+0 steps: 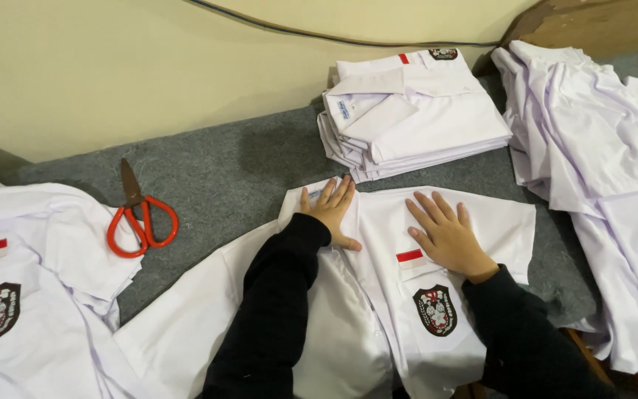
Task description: A person trims loose threads from a white shirt with scissors and then folds the shirt neatly on a work surface.
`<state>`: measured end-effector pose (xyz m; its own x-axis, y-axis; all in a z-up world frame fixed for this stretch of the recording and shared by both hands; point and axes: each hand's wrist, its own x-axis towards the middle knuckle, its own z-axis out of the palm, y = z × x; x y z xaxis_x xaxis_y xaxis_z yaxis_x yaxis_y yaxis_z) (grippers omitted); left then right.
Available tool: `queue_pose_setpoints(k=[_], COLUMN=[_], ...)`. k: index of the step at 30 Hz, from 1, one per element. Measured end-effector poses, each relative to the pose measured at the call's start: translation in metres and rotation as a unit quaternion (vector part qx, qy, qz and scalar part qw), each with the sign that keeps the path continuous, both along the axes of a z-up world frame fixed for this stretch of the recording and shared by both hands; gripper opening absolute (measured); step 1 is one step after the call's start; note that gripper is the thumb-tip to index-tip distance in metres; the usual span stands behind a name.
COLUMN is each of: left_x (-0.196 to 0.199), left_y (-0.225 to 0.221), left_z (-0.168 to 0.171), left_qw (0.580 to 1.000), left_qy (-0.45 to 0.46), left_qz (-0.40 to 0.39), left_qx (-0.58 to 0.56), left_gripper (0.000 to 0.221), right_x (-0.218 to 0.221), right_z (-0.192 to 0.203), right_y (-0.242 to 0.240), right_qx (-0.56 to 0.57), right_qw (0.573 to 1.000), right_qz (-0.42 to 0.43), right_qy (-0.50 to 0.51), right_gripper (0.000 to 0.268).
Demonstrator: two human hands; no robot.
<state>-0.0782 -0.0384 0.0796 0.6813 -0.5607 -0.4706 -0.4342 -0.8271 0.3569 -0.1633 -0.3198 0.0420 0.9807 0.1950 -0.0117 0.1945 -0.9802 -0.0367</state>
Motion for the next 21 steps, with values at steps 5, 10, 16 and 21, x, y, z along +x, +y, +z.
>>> queue_pose_setpoints(k=[5, 10, 16, 21], left_x=[-0.002, 0.001, 0.031, 0.056], left_y=[0.000, 0.001, -0.003, -0.010], left_z=[0.002, -0.006, -0.038, -0.103], left_qw=[1.000, 1.000, 0.988, 0.940], left_qy=[-0.012, -0.019, -0.100, -0.312], left_qz=[0.003, 0.003, 0.044, 0.059], left_qx=[-0.005, -0.017, -0.107, -0.128], left_gripper=[0.134, 0.134, 0.098, 0.041], right_x=[0.005, 0.022, 0.064, 0.087], right_z=[0.038, 0.056, 0.008, -0.025], right_y=[0.016, 0.017, 0.022, 0.045], right_qx=[-0.035, -0.062, -0.054, 0.048], right_qw=[0.989, 0.969, 0.998, 0.995], right_qz=[-0.043, -0.064, 0.021, 0.005], right_qy=[0.138, 0.229, -0.030, -0.082], right_gripper=[0.057, 0.056, 0.037, 0.025])
